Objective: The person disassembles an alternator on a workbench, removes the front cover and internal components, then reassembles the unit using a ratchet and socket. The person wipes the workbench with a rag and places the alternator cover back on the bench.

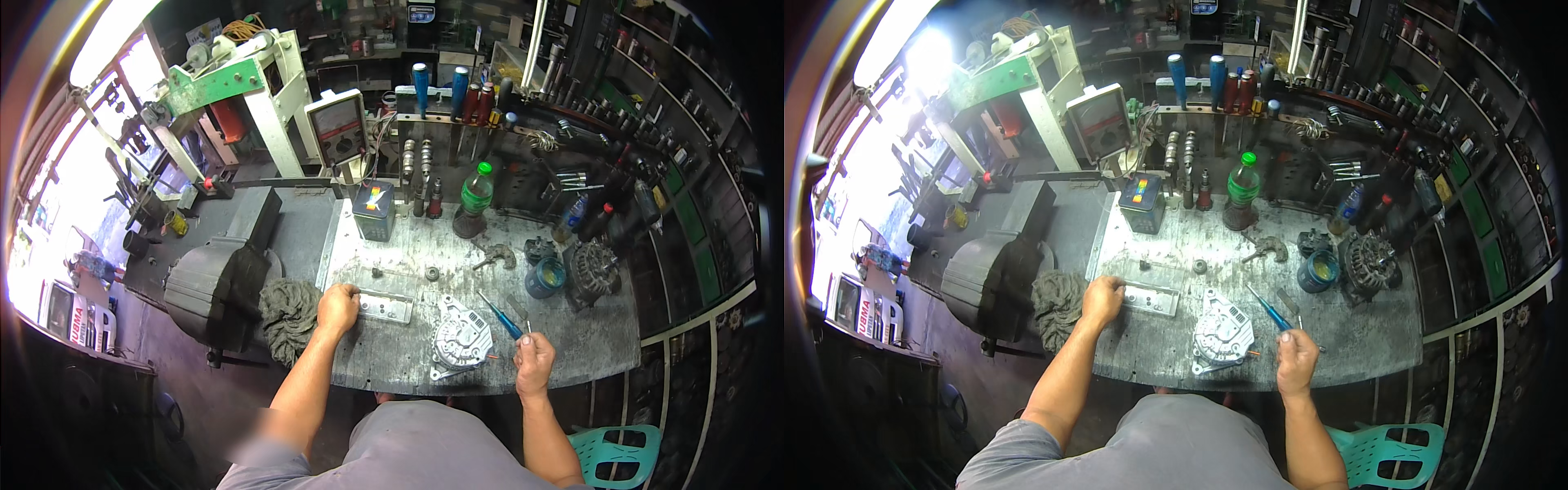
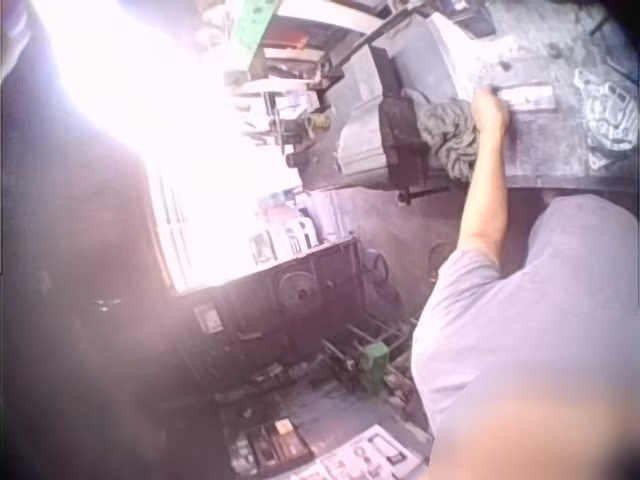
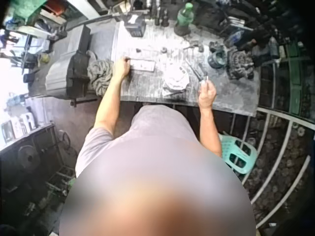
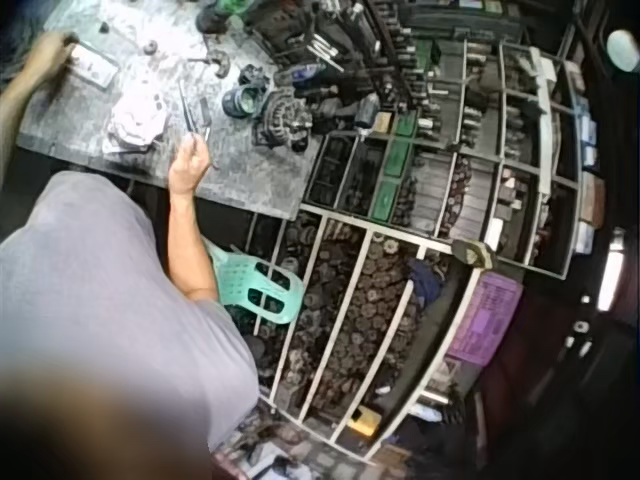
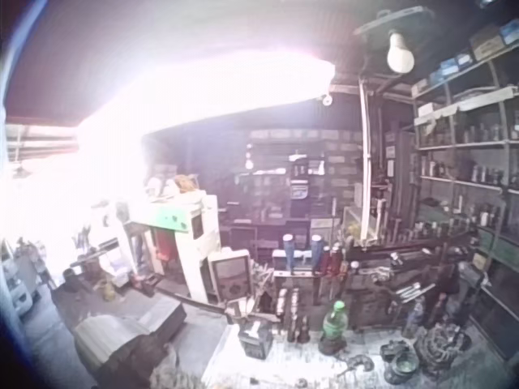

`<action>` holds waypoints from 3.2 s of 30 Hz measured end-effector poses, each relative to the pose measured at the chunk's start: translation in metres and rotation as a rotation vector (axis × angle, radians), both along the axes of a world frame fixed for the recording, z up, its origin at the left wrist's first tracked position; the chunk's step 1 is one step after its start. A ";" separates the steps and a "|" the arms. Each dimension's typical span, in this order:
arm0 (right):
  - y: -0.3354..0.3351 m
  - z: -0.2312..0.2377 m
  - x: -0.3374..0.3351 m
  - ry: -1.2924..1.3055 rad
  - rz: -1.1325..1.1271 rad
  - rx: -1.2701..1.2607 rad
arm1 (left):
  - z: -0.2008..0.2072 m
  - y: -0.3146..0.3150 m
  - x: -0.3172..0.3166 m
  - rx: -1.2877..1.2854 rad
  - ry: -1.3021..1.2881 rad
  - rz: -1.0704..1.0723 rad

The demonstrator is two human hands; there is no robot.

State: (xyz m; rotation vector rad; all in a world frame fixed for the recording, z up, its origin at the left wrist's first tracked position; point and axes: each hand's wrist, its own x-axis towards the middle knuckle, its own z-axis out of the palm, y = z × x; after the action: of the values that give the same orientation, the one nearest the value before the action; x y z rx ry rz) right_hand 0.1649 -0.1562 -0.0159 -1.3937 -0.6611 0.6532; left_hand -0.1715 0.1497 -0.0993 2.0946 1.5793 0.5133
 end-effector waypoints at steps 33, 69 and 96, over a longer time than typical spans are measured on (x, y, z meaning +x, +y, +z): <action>0.030 0.078 -0.057 -0.539 0.446 0.118 | 0.116 -0.211 0.089 -1.168 -1.499 -0.222; 0.113 -0.007 -0.165 -0.554 0.949 -0.193 | 0.061 -0.199 -0.041 -0.298 -1.417 0.404; 0.129 0.005 -0.139 0.226 1.203 -0.052 | 0.106 -0.213 0.001 -0.401 -1.433 0.164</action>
State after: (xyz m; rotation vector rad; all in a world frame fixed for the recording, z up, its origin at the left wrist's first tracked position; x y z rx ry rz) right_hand 0.0255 -0.0277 -0.0105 -0.8245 -1.2922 1.7393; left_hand -0.1705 -0.0628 0.0065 0.7927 0.8125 1.2311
